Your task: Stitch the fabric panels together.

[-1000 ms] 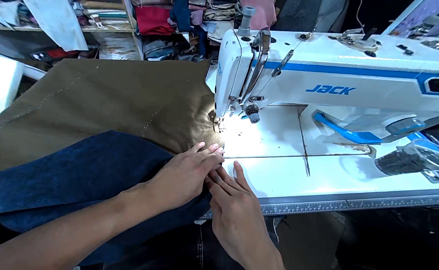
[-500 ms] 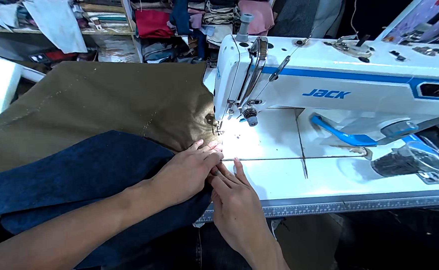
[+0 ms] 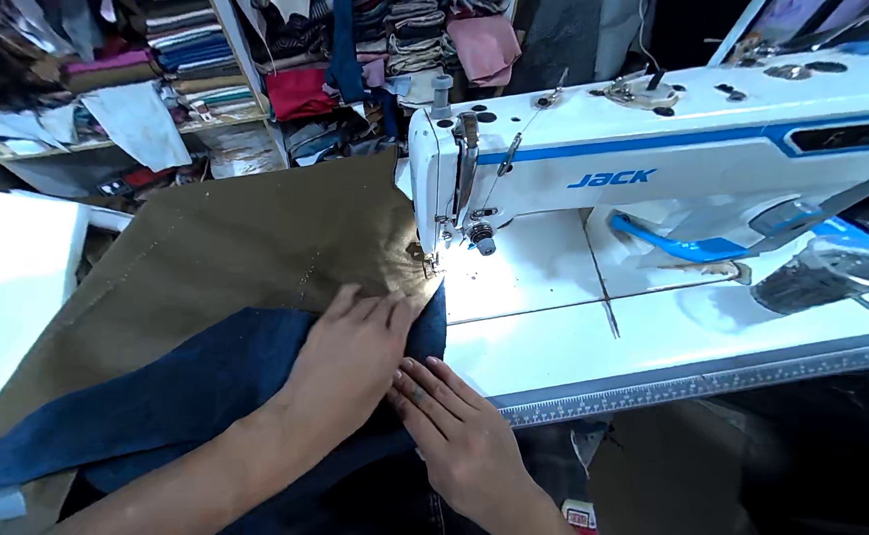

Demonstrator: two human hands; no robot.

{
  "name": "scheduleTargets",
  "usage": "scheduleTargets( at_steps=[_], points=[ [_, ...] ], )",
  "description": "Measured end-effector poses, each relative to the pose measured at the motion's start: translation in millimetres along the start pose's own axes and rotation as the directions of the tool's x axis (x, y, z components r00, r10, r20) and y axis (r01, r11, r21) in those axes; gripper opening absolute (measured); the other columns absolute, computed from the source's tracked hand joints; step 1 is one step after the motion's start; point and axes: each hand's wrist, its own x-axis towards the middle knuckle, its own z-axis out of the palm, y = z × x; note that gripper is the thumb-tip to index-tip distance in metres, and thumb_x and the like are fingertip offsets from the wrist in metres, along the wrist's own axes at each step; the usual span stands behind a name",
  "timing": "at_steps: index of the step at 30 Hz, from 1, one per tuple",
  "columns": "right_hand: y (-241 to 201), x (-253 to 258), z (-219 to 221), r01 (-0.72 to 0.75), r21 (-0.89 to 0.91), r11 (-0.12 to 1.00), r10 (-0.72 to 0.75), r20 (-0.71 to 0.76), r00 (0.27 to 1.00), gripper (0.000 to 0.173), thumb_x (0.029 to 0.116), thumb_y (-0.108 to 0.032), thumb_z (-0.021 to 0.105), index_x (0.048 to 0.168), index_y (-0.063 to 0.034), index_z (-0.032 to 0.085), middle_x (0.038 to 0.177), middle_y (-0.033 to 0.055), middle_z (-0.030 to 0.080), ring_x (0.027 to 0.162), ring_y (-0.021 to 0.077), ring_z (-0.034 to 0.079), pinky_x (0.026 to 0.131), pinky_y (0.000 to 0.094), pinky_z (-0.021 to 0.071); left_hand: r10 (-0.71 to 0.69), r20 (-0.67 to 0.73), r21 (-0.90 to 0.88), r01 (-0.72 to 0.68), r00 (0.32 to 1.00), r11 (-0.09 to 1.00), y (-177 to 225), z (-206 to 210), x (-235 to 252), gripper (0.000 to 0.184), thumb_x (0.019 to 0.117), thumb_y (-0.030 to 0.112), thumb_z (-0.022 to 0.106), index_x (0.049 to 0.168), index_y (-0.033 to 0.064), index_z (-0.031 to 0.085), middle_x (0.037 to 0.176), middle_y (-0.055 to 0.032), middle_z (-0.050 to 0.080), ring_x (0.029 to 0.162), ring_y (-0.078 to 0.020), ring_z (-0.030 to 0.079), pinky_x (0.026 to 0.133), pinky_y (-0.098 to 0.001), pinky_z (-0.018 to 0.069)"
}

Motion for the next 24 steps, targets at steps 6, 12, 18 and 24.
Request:
scheduleTargets(
  at_steps=[6, 12, 18, 24],
  points=[
    [2, -8, 3, 0.012, 0.001, 1.000, -0.012, -0.052, 0.999, 0.036, 0.1002, -0.007, 0.051, 0.131, -0.0091, 0.069, 0.140, 0.0053, 0.066, 0.141, 0.0198, 0.053, 0.123, 0.0398, 0.0399, -0.121, -0.002, 0.081, 0.121, 0.993, 0.989, 6, -37, -36, 0.027, 0.0834, 0.003, 0.063, 0.109, 0.0063, 0.073, 0.088, -0.0075, 0.072, 0.089, -0.0267, 0.072, 0.082, -0.0459, 0.0591],
    [-9, -8, 8, -0.076, 0.058, 0.995, 0.083, -0.131, 0.988, 0.030, 0.0979, -0.004, 0.053, 0.118, -0.0076, 0.074, 0.133, 0.0065, 0.070, 0.137, 0.0203, 0.056, 0.121, 0.0402, 0.0419, -0.033, 0.287, -0.400, 0.151, 0.957, 0.904, -9, -7, -37, 0.044, 0.0928, 0.028, 0.053, 0.135, 0.0297, 0.063, 0.109, 0.0103, 0.060, 0.098, -0.0017, 0.061, 0.079, -0.0253, 0.0578],
    [-20, -10, 11, -0.111, 0.044, 0.993, 0.117, -0.150, 0.982, 0.032, 0.0958, 0.000, 0.054, 0.121, -0.0058, 0.073, 0.135, 0.0082, 0.069, 0.137, 0.0224, 0.057, 0.120, 0.0416, 0.0430, 0.139, 0.020, -0.467, -0.114, 0.990, 0.877, -28, 18, -39, 0.026, 0.0980, 0.028, 0.060, 0.117, 0.0245, 0.076, 0.087, 0.0104, 0.058, 0.072, 0.0002, 0.057, 0.060, -0.0170, 0.0524],
    [-28, -23, 16, -0.147, 0.050, 0.988, 0.155, -0.248, 0.956, 0.029, 0.0949, 0.000, 0.058, 0.118, -0.0030, 0.075, 0.129, 0.0125, 0.072, 0.131, 0.0274, 0.062, 0.116, 0.0457, 0.0490, 0.311, -0.143, -0.336, -0.342, 0.940, 0.878, -25, 31, -34, 0.023, 0.1019, 0.012, 0.053, 0.111, 0.0138, 0.074, 0.131, -0.0024, 0.062, 0.132, -0.0245, 0.053, 0.116, -0.0472, 0.0418]
  ],
)
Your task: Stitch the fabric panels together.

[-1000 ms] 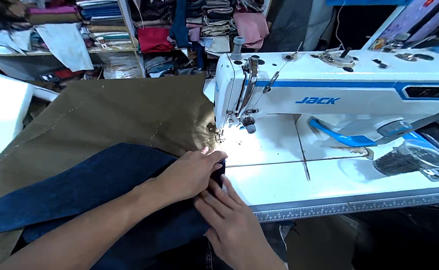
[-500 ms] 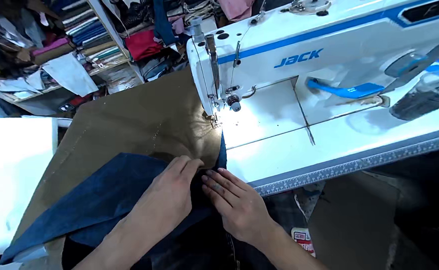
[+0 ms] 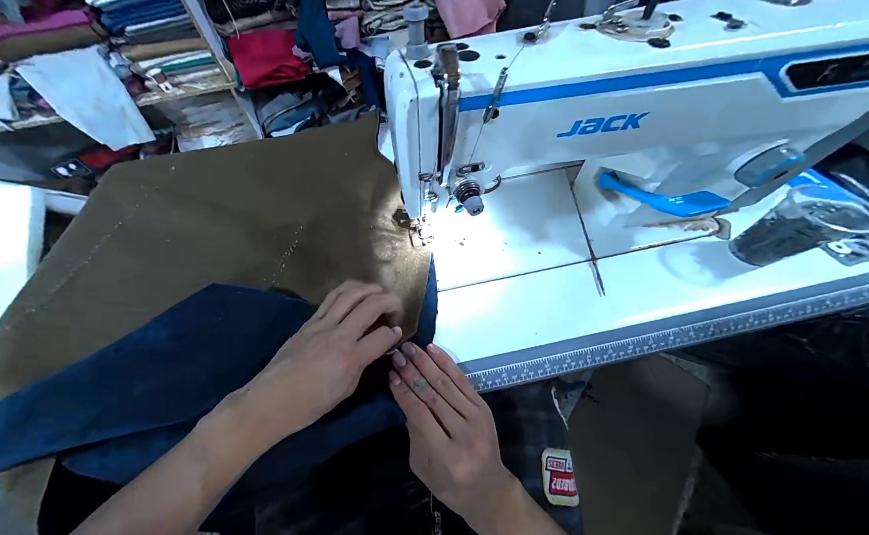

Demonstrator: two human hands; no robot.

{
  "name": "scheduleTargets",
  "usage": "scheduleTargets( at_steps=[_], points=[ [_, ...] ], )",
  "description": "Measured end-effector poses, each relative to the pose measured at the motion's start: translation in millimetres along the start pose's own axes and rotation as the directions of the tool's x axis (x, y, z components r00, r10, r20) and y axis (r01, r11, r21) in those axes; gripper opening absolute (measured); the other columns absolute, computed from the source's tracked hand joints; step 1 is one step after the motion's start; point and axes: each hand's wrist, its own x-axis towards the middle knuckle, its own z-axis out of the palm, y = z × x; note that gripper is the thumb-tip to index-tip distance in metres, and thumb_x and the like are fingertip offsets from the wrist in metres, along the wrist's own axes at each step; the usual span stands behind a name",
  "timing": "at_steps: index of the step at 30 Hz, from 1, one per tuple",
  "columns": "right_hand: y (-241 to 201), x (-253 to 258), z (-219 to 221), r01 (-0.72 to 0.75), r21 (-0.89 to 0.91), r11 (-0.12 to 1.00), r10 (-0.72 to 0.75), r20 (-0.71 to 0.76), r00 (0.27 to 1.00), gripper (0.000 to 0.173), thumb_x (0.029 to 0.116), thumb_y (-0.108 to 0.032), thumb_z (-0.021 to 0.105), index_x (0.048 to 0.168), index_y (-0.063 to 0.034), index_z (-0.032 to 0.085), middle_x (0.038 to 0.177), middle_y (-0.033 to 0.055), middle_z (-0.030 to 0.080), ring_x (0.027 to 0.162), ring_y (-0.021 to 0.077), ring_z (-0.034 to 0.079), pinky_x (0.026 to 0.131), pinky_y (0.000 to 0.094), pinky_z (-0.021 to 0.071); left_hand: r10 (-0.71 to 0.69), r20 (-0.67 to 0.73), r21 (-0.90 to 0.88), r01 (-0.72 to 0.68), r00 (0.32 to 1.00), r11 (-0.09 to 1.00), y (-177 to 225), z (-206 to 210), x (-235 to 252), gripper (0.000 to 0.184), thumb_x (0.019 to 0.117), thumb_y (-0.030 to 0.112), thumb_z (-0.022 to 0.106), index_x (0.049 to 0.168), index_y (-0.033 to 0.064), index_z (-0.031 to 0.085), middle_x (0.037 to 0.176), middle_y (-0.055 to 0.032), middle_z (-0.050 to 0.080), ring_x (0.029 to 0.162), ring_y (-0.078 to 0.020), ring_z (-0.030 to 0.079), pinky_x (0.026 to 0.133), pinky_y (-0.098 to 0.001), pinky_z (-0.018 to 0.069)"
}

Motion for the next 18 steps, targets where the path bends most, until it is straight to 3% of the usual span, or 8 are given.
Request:
scheduleTargets(
  at_steps=[1, 2, 5, 11, 18],
  points=[
    [-1, -2, 1, -0.008, 0.006, 1.000, 0.008, -0.027, 1.000, 0.028, 0.0946, 0.000, 0.058, 0.117, -0.0023, 0.076, 0.128, 0.0133, 0.072, 0.130, 0.0283, 0.063, 0.115, 0.0465, 0.0497, 0.028, 0.028, -0.048, -0.026, 0.999, 0.998, -2, 0, 3, 0.023, 0.1023, 0.009, 0.051, 0.108, 0.0104, 0.073, 0.149, -0.0030, 0.055, 0.146, -0.0255, 0.042, 0.125, -0.0516, 0.0300],
    [-2, -3, 2, -0.014, 0.014, 1.000, 0.015, -0.048, 0.999, 0.028, 0.0943, 0.000, 0.058, 0.115, -0.0021, 0.076, 0.127, 0.0135, 0.073, 0.129, 0.0288, 0.063, 0.115, 0.0469, 0.0500, 0.066, 0.048, -0.085, -0.062, 0.997, 0.994, -4, 1, 6, 0.024, 0.1030, 0.005, 0.048, 0.107, 0.0070, 0.071, 0.156, -0.0031, 0.050, 0.152, -0.0236, 0.036, 0.128, -0.0517, 0.0250],
    [-2, -6, 3, -0.025, 0.056, 0.998, 0.030, -0.097, 0.995, 0.023, 0.0927, 0.002, 0.062, 0.109, -0.0027, 0.077, 0.122, 0.0127, 0.074, 0.125, 0.0289, 0.066, 0.112, 0.0478, 0.0518, 0.136, 0.036, -0.136, -0.130, 0.990, 0.982, -5, 6, 10, 0.026, 0.1032, 0.001, 0.046, 0.107, 0.0033, 0.071, 0.149, -0.0040, 0.059, 0.146, -0.0177, 0.045, 0.127, -0.0443, 0.0308],
    [2, -2, 1, -0.018, 0.108, 0.994, 0.033, -0.134, 0.990, 0.016, 0.0913, 0.003, 0.067, 0.101, -0.0038, 0.077, 0.115, 0.0109, 0.076, 0.119, 0.0272, 0.069, 0.107, 0.0466, 0.0561, 0.130, -0.033, -0.133, -0.133, 0.991, 0.982, 0, 10, 13, 0.028, 0.1042, 0.003, 0.046, 0.111, 0.0032, 0.072, 0.135, -0.0060, 0.069, 0.139, -0.0187, 0.055, 0.123, -0.0402, 0.0388],
    [3, 2, 2, -0.017, 0.122, 0.992, 0.032, -0.123, 0.992, 0.015, 0.0909, 0.005, 0.064, 0.096, -0.0029, 0.076, 0.111, 0.0114, 0.076, 0.119, 0.0282, 0.069, 0.108, 0.0468, 0.0552, 0.087, -0.056, -0.130, -0.093, 0.995, 0.987, 7, 12, 16, 0.028, 0.1048, 0.004, 0.045, 0.115, 0.0031, 0.071, 0.132, -0.0053, 0.070, 0.135, -0.0177, 0.058, 0.120, -0.0383, 0.0426]
  ],
)
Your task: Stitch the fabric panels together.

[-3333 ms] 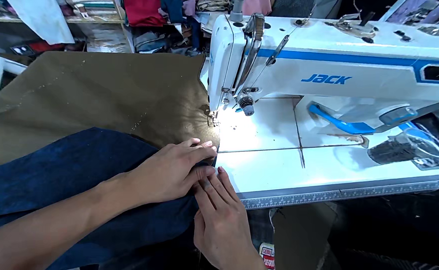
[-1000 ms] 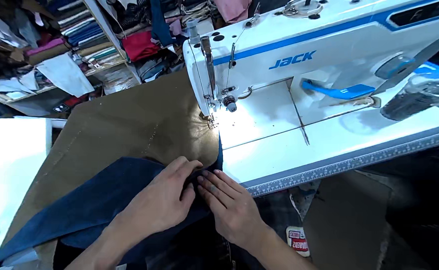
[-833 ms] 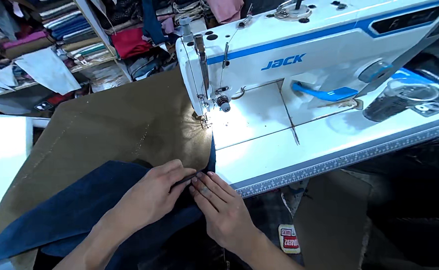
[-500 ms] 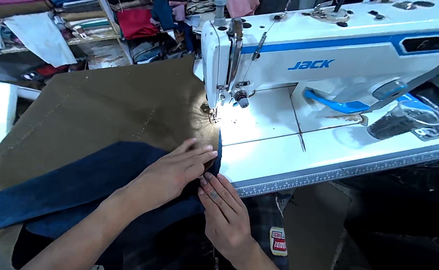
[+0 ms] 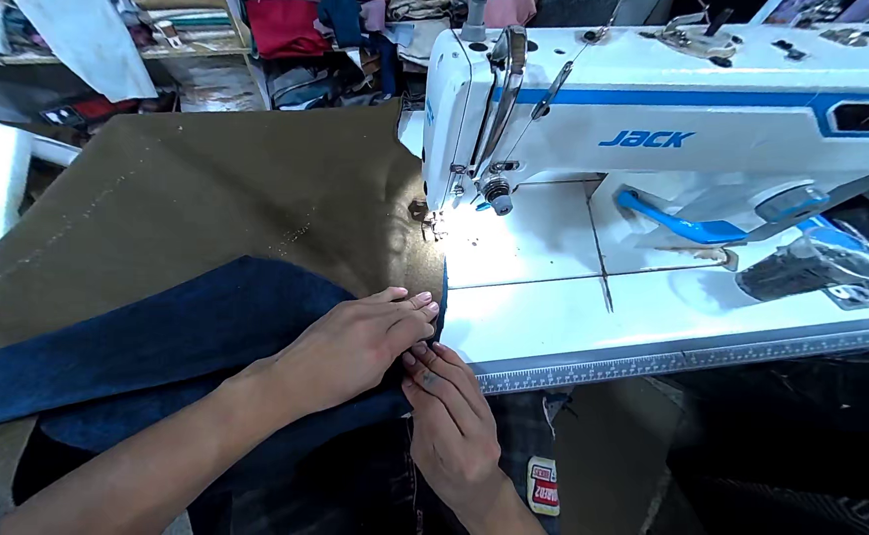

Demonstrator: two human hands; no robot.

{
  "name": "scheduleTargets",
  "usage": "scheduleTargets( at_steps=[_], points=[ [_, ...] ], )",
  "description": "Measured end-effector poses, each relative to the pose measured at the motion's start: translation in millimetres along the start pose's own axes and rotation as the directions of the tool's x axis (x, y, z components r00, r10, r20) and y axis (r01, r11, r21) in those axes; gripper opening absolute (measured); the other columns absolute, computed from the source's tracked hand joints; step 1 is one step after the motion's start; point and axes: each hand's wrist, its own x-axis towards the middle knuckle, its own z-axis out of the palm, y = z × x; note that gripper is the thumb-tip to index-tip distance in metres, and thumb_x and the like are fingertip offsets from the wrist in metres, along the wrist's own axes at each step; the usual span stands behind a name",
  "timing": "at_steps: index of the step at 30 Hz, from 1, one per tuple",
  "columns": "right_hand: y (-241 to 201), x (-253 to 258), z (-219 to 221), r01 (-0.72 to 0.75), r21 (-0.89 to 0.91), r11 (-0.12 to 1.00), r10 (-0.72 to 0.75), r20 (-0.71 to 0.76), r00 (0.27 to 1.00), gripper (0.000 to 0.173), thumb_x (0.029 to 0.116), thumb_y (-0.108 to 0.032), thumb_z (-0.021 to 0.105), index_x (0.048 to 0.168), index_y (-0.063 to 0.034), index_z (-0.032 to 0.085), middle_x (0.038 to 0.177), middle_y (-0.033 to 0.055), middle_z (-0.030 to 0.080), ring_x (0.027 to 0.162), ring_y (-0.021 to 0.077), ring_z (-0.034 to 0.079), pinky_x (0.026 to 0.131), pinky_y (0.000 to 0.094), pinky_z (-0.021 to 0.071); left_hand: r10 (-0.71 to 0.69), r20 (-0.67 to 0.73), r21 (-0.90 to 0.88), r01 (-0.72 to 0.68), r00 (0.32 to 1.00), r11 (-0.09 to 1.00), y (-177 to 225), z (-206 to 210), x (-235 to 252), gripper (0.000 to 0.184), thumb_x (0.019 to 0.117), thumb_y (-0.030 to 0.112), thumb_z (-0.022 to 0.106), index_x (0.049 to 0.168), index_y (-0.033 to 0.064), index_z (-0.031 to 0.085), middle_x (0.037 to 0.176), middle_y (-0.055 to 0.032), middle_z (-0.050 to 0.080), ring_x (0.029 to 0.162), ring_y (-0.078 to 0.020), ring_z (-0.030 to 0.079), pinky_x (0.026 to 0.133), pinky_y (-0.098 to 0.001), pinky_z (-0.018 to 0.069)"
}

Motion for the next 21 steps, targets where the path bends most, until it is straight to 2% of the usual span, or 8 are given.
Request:
scheduleTargets(
  at_steps=[12, 21],
  points=[
    [-1.8, 5.4, -2.4, -0.029, -0.024, 0.999, 0.029, 0.035, 0.999, 0.016, 0.0915, 0.005, 0.062, 0.093, -0.0026, 0.076, 0.111, 0.0108, 0.076, 0.120, 0.0271, 0.068, 0.110, 0.0461, 0.0543, -0.038, -0.058, 0.003, 0.038, 0.998, 0.999, 5.9, 6.0, 1.6, 0.028, 0.1045, 0.003, 0.045, 0.115, 0.0023, 0.071, 0.134, -0.0061, 0.069, 0.136, -0.0180, 0.058, 0.119, -0.0372, 0.0445],
    [-2.0, 8.1, -3.6, -0.053, -0.022, 0.998, 0.054, 0.056, 0.997, 0.015, 0.0910, 0.004, 0.062, 0.091, -0.0033, 0.075, 0.108, 0.0097, 0.076, 0.119, 0.0262, 0.069, 0.109, 0.0456, 0.0548, -0.065, -0.050, 0.022, 0.066, 0.997, 0.998, 8.0, 7.8, 4.9, 0.028, 0.1055, 0.006, 0.046, 0.116, 0.0044, 0.072, 0.136, -0.0054, 0.068, 0.135, -0.0169, 0.058, 0.118, -0.0351, 0.0456]
  ],
)
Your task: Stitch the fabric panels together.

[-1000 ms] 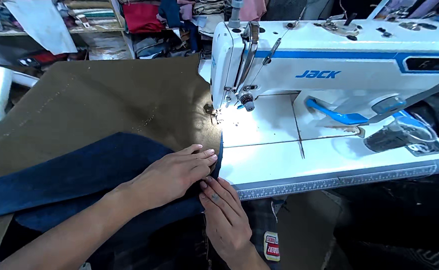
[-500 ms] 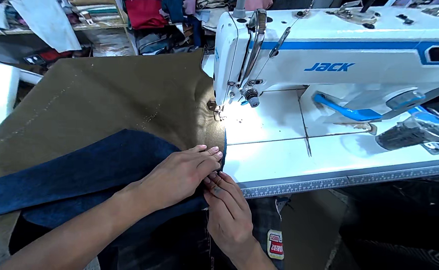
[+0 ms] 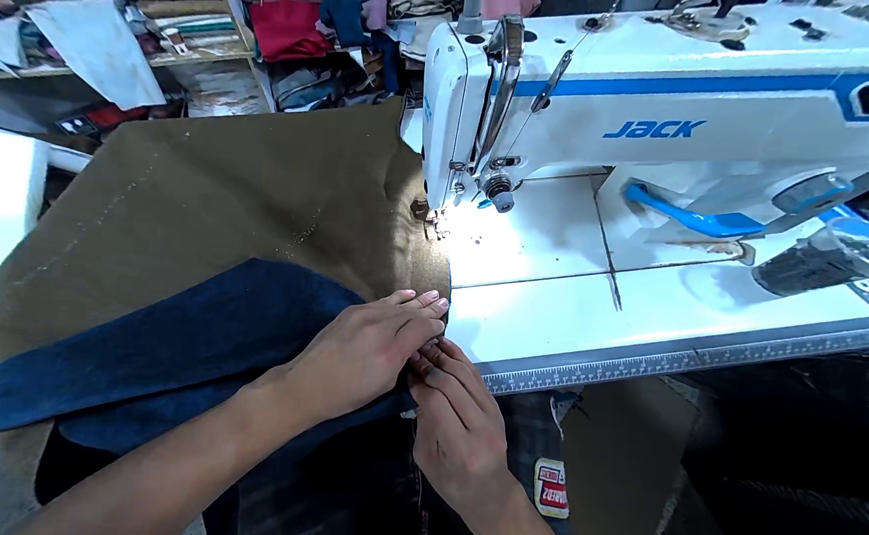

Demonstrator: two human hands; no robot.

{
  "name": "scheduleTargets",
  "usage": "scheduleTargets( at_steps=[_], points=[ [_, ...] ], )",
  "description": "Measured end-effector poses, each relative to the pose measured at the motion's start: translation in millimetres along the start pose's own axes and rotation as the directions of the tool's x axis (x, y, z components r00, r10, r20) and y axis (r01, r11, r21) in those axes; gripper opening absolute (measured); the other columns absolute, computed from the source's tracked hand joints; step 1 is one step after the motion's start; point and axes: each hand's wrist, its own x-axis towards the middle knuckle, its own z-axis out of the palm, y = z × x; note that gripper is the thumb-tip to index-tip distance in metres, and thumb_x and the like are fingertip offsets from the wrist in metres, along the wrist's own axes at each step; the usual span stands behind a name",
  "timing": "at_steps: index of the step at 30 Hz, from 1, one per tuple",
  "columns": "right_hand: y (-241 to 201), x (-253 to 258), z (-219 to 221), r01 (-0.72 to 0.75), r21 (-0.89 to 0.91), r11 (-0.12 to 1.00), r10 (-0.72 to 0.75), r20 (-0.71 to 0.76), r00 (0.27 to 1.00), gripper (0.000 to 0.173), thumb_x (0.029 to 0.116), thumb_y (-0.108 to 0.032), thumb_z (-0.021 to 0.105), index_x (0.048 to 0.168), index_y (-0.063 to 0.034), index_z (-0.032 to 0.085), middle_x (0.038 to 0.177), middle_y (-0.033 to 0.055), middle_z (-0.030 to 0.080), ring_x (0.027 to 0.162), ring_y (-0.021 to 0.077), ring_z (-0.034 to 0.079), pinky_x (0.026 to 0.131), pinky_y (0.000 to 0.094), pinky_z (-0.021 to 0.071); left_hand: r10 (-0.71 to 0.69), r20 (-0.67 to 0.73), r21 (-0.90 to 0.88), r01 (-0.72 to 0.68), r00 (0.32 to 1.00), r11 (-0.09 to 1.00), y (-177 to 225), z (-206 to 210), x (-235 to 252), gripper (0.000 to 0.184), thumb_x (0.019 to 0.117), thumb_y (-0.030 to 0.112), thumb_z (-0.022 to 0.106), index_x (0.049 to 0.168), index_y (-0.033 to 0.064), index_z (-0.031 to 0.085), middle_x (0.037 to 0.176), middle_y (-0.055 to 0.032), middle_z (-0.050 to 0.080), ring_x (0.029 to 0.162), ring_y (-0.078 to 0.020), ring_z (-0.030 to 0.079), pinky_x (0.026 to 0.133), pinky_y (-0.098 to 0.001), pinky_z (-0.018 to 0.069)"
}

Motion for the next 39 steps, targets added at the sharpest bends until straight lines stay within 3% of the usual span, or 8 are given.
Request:
scheduleTargets(
  at_steps=[12, 19, 23, 39],
  points=[
    [4, 20, -14, -0.055, -0.038, 0.998, 0.059, 0.126, 0.990, 0.017, 0.0917, 0.001, 0.060, 0.089, -0.0059, 0.074, 0.105, 0.0042, 0.076, 0.121, 0.0197, 0.067, 0.112, 0.0396, 0.0523, -0.060, 0.018, 0.067, 0.059, 0.998, 0.996, 1, 4, 13, 0.030, 0.1042, 0.006, 0.044, 0.116, 0.0056, 0.071, 0.134, -0.0045, 0.069, 0.134, -0.0166, 0.059, 0.116, -0.0345, 0.0465],
    [9, 22, -18, -0.053, -0.012, 0.999, 0.054, 0.152, 0.987, 0.016, 0.0923, 0.001, 0.059, 0.090, -0.0048, 0.074, 0.111, 0.0057, 0.076, 0.125, 0.0210, 0.065, 0.113, 0.0375, 0.0522, -0.186, -0.086, -0.028, 0.184, 0.979, 0.982, 0, 2, 14, 0.027, 0.1052, 0.008, 0.048, 0.115, 0.0079, 0.073, 0.127, -0.0005, 0.073, 0.129, -0.0120, 0.062, 0.113, -0.0302, 0.0497],
    [11, 24, -19, -0.060, -0.006, 0.998, 0.061, 0.151, 0.987, 0.015, 0.0918, 0.001, 0.060, 0.088, -0.0050, 0.073, 0.110, 0.0050, 0.076, 0.126, 0.0207, 0.065, 0.114, 0.0375, 0.0513, -0.192, -0.069, -0.060, 0.188, 0.979, 0.980, 0, 3, 14, 0.027, 0.1039, 0.008, 0.050, 0.114, 0.0107, 0.075, 0.127, 0.0015, 0.073, 0.131, -0.0111, 0.061, 0.116, -0.0317, 0.0474],
    [20, 47, -23, -0.097, -0.037, 0.995, 0.103, 0.226, 0.969, 0.013, 0.0892, -0.004, 0.062, 0.083, -0.0104, 0.072, 0.092, -0.0026, 0.073, 0.113, 0.0111, 0.069, 0.106, 0.0282, 0.0541, -0.224, -0.079, -0.006, 0.224, 0.971, 0.974, -6, 9, 22, 0.027, 0.1031, 0.013, 0.053, 0.111, 0.0167, 0.078, 0.124, 0.0067, 0.074, 0.127, -0.0061, 0.063, 0.111, -0.0280, 0.0505]
  ],
)
